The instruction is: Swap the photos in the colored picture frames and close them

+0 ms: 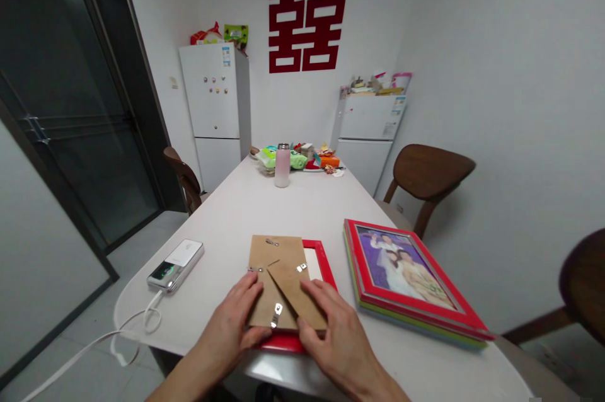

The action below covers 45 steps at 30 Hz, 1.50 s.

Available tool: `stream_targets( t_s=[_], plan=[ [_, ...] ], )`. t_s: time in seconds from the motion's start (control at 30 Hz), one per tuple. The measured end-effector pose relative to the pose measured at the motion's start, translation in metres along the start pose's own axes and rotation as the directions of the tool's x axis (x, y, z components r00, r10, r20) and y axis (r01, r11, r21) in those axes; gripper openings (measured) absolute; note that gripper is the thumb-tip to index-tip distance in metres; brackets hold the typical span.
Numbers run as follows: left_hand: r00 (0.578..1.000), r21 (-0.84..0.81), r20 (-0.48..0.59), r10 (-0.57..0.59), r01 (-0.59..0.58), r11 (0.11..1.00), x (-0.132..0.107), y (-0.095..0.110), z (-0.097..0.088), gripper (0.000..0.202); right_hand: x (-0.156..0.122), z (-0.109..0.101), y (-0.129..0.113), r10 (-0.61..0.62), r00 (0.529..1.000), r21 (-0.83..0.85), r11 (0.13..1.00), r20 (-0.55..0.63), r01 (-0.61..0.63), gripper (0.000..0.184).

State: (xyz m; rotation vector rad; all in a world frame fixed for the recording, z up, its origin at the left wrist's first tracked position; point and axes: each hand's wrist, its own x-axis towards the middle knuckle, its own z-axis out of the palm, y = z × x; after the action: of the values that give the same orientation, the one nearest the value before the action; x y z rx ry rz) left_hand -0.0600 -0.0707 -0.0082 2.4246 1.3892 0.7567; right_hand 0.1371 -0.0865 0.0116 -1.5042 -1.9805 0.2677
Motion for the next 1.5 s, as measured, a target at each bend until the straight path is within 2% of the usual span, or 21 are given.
stream_targets(
  t_s=[0.13,0.3,0.43,0.63,0.83,0.9,1.17,1.37,1.5],
  plan=[
    [0.995,-0.046,0.095,-0.011,0.015,0.999,0.010,0.013,0.014,0.054,-0.010,-0.002,0.027,0.028,0.998,-0.087,0.996,0.064,-0.022,0.045],
    [0.977,0.000,0.210,-0.029,0.030,1.000,0.016,0.019,0.004,0.041,-0.012,0.006,0.037,-0.032,0.998,-0.153,0.987,0.047,0.039,0.043],
    [0.966,-0.013,0.257,-0.035,0.039,0.999,0.016,0.020,-0.001,0.039,-0.014,0.009,0.039,-0.050,0.999,-0.139,0.989,0.017,0.052,0.041],
    [0.964,-0.029,0.265,-0.004,0.012,1.000,0.017,0.024,0.001,0.040,-0.016,0.009,0.041,-0.025,1.000,-0.165,0.986,0.008,0.026,0.041],
    [0.971,-0.066,0.241,0.003,0.013,0.998,0.009,0.016,0.009,0.065,-0.015,0.009,0.036,-0.077,0.994,-0.172,0.981,0.081,0.090,0.037],
    [0.975,-0.066,0.223,0.015,0.000,0.998,0.006,0.013,0.011,0.067,-0.008,0.008,0.034,-0.065,0.993,-0.181,0.980,0.095,0.082,0.036],
    [0.981,-0.070,0.192,0.037,-0.024,0.997,0.006,0.010,0.012,0.046,0.035,0.014,0.039,0.010,0.996,-0.328,0.944,0.088,0.020,0.029],
    [0.985,-0.082,0.170,0.033,-0.020,0.996,0.006,0.006,0.012,0.039,0.033,0.019,0.048,0.018,0.997,-0.322,0.947,0.071,0.006,0.029],
    [0.987,-0.094,0.155,0.038,-0.023,0.995,0.006,0.004,0.012,0.037,0.027,0.018,0.045,-0.014,0.999,-0.309,0.950,0.051,0.030,0.031]
  ],
)
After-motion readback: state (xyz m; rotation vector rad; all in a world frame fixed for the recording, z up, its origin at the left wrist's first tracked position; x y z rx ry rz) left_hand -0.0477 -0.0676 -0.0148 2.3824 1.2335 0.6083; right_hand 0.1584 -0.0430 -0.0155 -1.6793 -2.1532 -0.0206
